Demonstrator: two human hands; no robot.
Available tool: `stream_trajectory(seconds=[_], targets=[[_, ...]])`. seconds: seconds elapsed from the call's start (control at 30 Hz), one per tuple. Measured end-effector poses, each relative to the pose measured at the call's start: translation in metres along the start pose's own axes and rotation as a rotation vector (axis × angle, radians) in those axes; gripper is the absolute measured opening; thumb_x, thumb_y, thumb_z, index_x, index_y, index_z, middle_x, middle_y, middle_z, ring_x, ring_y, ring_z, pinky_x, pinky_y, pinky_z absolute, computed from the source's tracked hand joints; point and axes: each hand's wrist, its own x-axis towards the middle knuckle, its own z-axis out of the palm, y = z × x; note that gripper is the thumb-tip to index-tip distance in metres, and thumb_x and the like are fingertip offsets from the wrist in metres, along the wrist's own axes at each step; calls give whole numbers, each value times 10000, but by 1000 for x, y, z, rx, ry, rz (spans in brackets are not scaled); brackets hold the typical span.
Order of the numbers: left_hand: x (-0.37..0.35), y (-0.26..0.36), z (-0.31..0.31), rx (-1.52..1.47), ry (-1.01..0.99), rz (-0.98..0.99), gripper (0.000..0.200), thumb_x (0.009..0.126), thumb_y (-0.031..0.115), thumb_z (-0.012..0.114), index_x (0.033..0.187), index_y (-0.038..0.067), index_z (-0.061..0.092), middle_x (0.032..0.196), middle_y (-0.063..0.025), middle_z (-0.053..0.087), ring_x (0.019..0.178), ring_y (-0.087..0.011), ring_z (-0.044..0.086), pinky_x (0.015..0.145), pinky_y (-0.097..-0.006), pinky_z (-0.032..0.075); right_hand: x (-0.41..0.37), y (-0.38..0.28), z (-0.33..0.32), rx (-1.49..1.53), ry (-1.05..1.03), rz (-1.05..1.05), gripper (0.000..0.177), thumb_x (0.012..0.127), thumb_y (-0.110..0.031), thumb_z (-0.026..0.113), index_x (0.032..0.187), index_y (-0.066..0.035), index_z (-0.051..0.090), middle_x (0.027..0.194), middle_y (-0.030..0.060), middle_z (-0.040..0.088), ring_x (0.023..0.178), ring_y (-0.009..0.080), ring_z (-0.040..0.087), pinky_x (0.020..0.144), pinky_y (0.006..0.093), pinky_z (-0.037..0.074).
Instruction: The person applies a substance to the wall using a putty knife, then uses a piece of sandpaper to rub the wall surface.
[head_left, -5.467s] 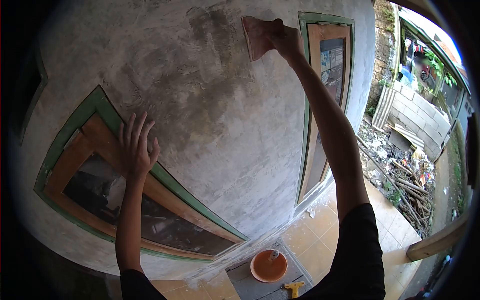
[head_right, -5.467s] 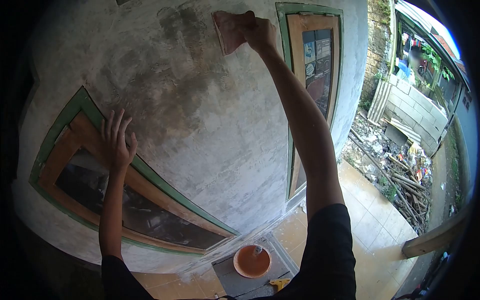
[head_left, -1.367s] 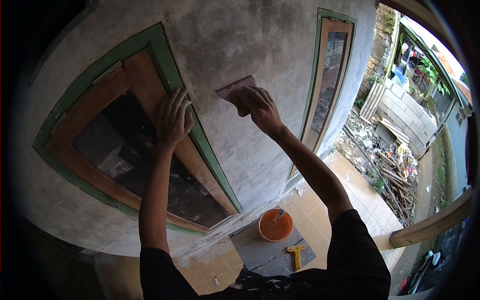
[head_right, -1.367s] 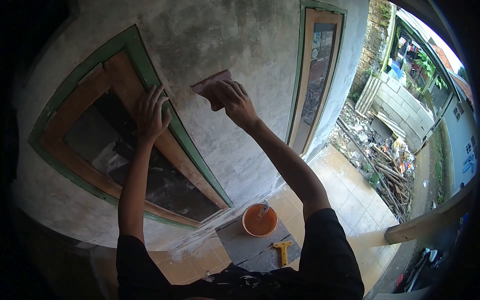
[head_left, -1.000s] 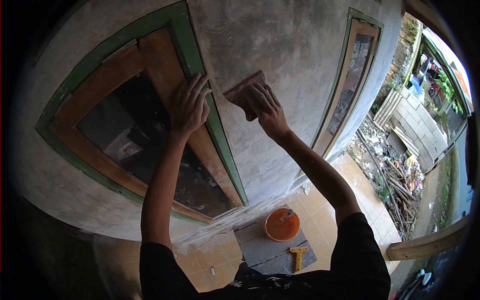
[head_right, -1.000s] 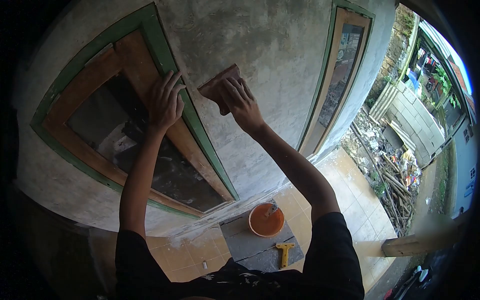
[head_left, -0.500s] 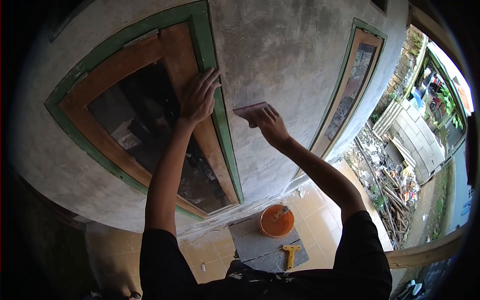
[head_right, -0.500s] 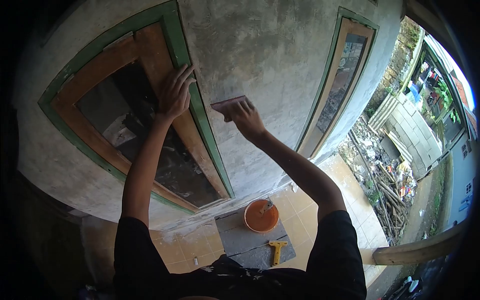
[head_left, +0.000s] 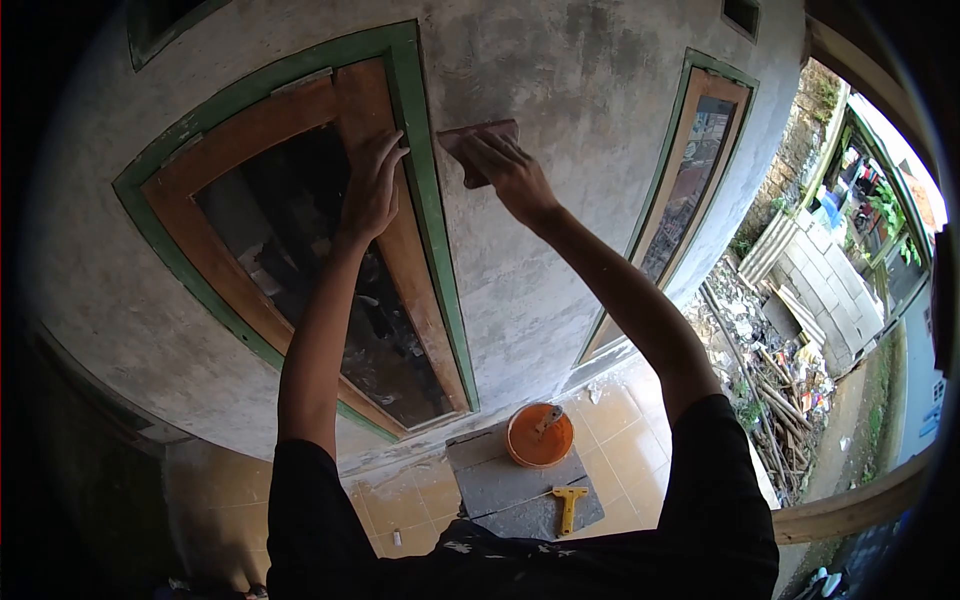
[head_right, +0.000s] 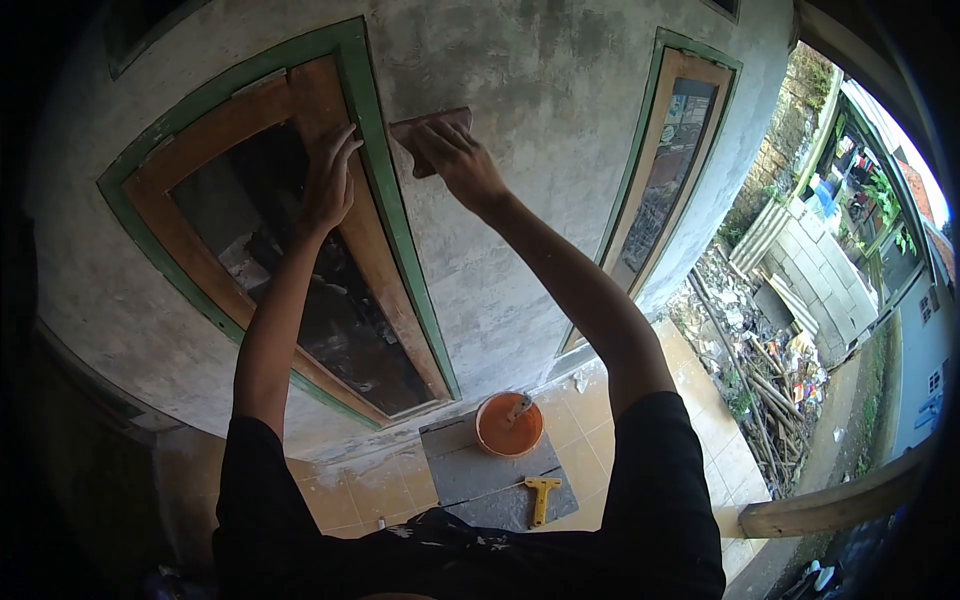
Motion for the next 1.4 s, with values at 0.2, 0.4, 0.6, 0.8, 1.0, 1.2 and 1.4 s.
stream_trajectory(seconds=[0.2,0.4,0.6,0.8,1.0,1.2,1.4], targets=[[-1,-3,-4,37,-99,-5,520,817,-32,431,1336,-16,395,1429,-161,345,1369,-333,289,1147,-477,250,-125,-48,60,89,-172,100,556,751,-103,683,1264,29,513,1324,158,506,1254,356,474,1023,502,423],[0,-4,-4,48,-91,41,509,824,-16,423,1332,-23,398,1430,-169,348,1366,-347,292,1149,-474,246,-172,-44,41,437,-647,394,251,826,-119,602,1058,-102,693,905,60,723,923,213,686,839,351,529],[-2,-4,-4,65,-94,41,489,854,10,415,1341,-28,390,1423,-184,355,1361,-351,302,1147,-478,241,-5,39,-11,123,-331,172,296,821,67,521,977,-94,714,919,121,711,796,256,703,699,350,578],[-3,-5,0,67,-99,53,497,872,31,409,1364,-24,370,1428,-188,354,1358,-353,307,1146,-487,234,73,52,-72,79,59,69,334,836,-11,583,1150,-108,641,1150,56,656,1103,243,613,845,371,559],[-2,-4,-1,58,-90,42,494,873,38,406,1363,-17,371,1427,-183,362,1366,-346,303,1147,-497,237,-60,33,9,-1,-46,113,449,804,-59,622,1249,-94,570,1341,83,522,1273,284,473,1034,400,457],[-3,-2,2,114,-98,23,477,886,61,390,1356,-12,374,1432,-181,356,1366,-349,304,1146,-515,239,-215,-13,11,502,-976,426,326,807,-88,587,1105,-170,692,1150,82,643,1106,286,580,901,386,498],[3,6,6,15,-8,-44,467,907,84,385,1367,2,364,1443,-185,340,1361,-355,309,1133,-524,251,-225,10,-24,314,-637,389,196,838,-28,566,965,-71,709,903,152,656,840,338,635,773,414,515]])
